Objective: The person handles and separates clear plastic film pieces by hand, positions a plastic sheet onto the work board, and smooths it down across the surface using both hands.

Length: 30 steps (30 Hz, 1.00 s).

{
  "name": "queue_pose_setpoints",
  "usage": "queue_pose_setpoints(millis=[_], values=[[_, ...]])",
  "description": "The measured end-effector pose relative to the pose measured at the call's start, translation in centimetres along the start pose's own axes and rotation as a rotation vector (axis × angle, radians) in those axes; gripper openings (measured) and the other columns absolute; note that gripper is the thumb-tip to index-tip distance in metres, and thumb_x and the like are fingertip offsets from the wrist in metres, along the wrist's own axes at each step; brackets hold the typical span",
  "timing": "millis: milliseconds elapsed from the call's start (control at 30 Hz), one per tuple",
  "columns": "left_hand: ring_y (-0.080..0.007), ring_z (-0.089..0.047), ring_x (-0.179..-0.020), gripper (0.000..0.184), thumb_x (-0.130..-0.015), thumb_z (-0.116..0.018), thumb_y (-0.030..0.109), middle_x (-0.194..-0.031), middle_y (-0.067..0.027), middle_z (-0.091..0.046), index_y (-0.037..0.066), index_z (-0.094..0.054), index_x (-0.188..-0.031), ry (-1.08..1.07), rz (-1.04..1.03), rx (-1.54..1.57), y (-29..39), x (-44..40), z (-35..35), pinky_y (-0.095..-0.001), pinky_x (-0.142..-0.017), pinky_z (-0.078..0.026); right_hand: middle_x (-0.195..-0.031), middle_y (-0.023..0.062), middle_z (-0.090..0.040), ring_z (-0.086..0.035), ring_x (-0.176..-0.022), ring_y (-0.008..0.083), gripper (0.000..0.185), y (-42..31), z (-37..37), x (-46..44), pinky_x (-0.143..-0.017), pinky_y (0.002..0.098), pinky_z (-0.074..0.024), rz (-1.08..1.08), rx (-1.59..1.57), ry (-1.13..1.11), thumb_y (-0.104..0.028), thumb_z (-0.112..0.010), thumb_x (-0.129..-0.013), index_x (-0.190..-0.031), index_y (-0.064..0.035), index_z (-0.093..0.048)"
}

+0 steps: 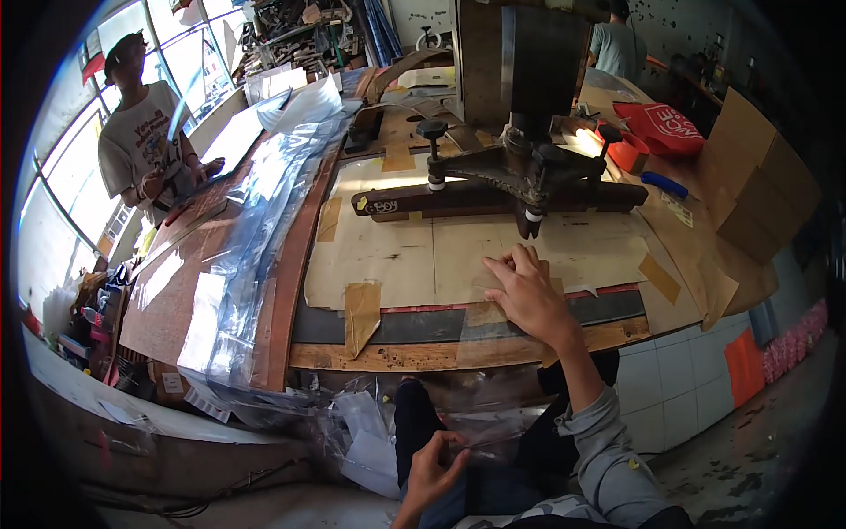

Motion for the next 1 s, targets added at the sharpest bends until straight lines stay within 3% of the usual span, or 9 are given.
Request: queue_pose_setpoints(millis=[300,467,600,667,767,800,833,900,1000], values=[[-0.0119,-0.065,-0.075,0.019,-0.079,-0.068,0.003,-0.083,-0.0062,-0.066,0.002,-0.055,-0.094,-0.101,-0.104,-0.018,0.5,0.0,0.1,-0.0248,-0.066,-0.048,-0.104,0.0082,-0.050,-0.049,-0.101,0.0248,0.034,-0.9,-0.9,0.9,-0.088,0.0384,-0.0394,-0.022,0.039,0.151,-0.013,-0.067,-0.078,-0.109,-0.0046,-0.060],[-0.0200,-0.066,-0.074,0.016,-0.080,-0.067,0.005,-0.081,-0.0087,-0.064,0.003,-0.055,-0.090,-0.552,-0.203,-0.093,1.5,0.9,1.3,-0.0280,-0.066,-0.050,-0.089,0.0055,-0.054,-0.054,-0.089,0.0230,0.014,-1.6,0.3,2.3,-0.083,0.0370,-0.0402,0.059,-0.050,0.240,-0.010,-0.067,-0.077,-0.089,-0.0049,-0.063],[-0.0283,-0.063,-0.074,0.013,-0.087,-0.061,0.015,-0.082,-0.0106,-0.061,0.003,-0.054,-0.089,-1.111,-0.389,-0.060,1.5,1.8,0.3,-0.0350,-0.063,-0.049,-0.080,0.0045,-0.059,-0.055,-0.076,0.0213,0.008,-4.3,2.8,7.5,-0.076,0.0305,-0.0392,0.059,-0.424,0.162,-0.008,-0.065,-0.080,-0.087,-0.0064,-0.062],[-0.0314,-0.061,-0.075,0.018,-0.089,-0.058,0.022,-0.084,-0.0130,-0.059,0.004,-0.057,-0.091,-1.336,-0.450,0.016,1.6,2.2,-0.6,-0.0383,-0.064,-0.049,-0.082,0.0038,-0.060,-0.054,-0.075,0.0176,0.007,-5.6,3.2,10.6,-0.073,0.0281,-0.0406,-0.107,-0.735,0.124,-0.008,-0.065,-0.082,-0.088,-0.0057,-0.062],[-0.0338,-0.062,-0.080,0.020,-0.088,-0.060,0.024,-0.097,-0.0166,-0.059,0.005,-0.060,-0.092,-1.411,-0.491,0.052,3.0,1.3,0.2,-0.0365,-0.068,-0.050,-0.084,0.0024,-0.060,-0.050,-0.072,0.0083,0.009,-6.1,2.5,14.4,-0.067,0.0226,-0.0417,-0.220,-1.080,0.101,-0.010,-0.062,-0.088,-0.092,-0.0022,-0.061],[-0.0350,-0.063,-0.086,0.024,-0.086,-0.063,0.029,-0.112,-0.0221,-0.054,0.005,-0.062,-0.092,-1.403,-0.498,0.046,3.9,0.4,1.3,-0.0352,-0.071,-0.051,-0.084,0.0023,-0.060,-0.050,-0.072,0.0075,0.010,-6.4,2.5,15.0,-0.066,0.0222,-0.0415,-0.251,-1.202,0.093,-0.010,-0.061,-0.088,-0.093,-0.0016,-0.061],[-0.0327,-0.064,-0.085,0.029,-0.086,-0.063,0.032,-0.117,-0.0232,-0.051,0.004,-0.062,-0.090,-1.232,-0.734,0.111,5.1,-1.6,2.0,-0.0349,-0.071,-0.052,-0.084,0.0021,-0.059,-0.049,-0.072,0.0066,0.011,-6.5,2.4,15.4,-0.066,0.0217,-0.0413,-0.274,-1.323,0.088,-0.011,-0.061,-0.089,-0.094,-0.0011,-0.060],[-0.0270,-0.066,-0.081,0.035,-0.084,-0.065,0.037,-0.119,-0.0215,-0.051,0.002,-0.060,-0.090,-0.904,-0.881,0.213,6.1,-3.9,2.9,-0.0343,-0.071,-0.053,-0.084,0.0026,-0.058,-0.048,-0.071,0.0056,0.011,-6.4,2.4,15.6,-0.065,0.0201,-0.0402,-0.212,-1.362,0.053,-0.010,-0.059,-0.090,-0.096,-0.0003,-0.059],[-0.0198,-0.067,-0.077,0.038,-0.084,-0.066,0.036,-0.102,-0.0142,-0.058,0.000,-0.056,-0.090,-0.711,-0.473,0.411,7.8,-4.0,2.1,-0.0305,-0.067,-0.053,-0.084,0.0038,-0.058,-0.049,-0.071,0.0072,0.011,-6.9,3.2,15.8,-0.066,0.0219,-0.0409,-0.173,-1.330,0.029,-0.010,-0.061,-0.089,-0.095,-0.0004,-0.059]])
Point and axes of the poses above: each hand's wrist, its own x-axis away from the middle knuckle, its own z-axis out of the back of the hand, y = z × x, the point moved 1 cm from there along -x, towards the middle knuckle
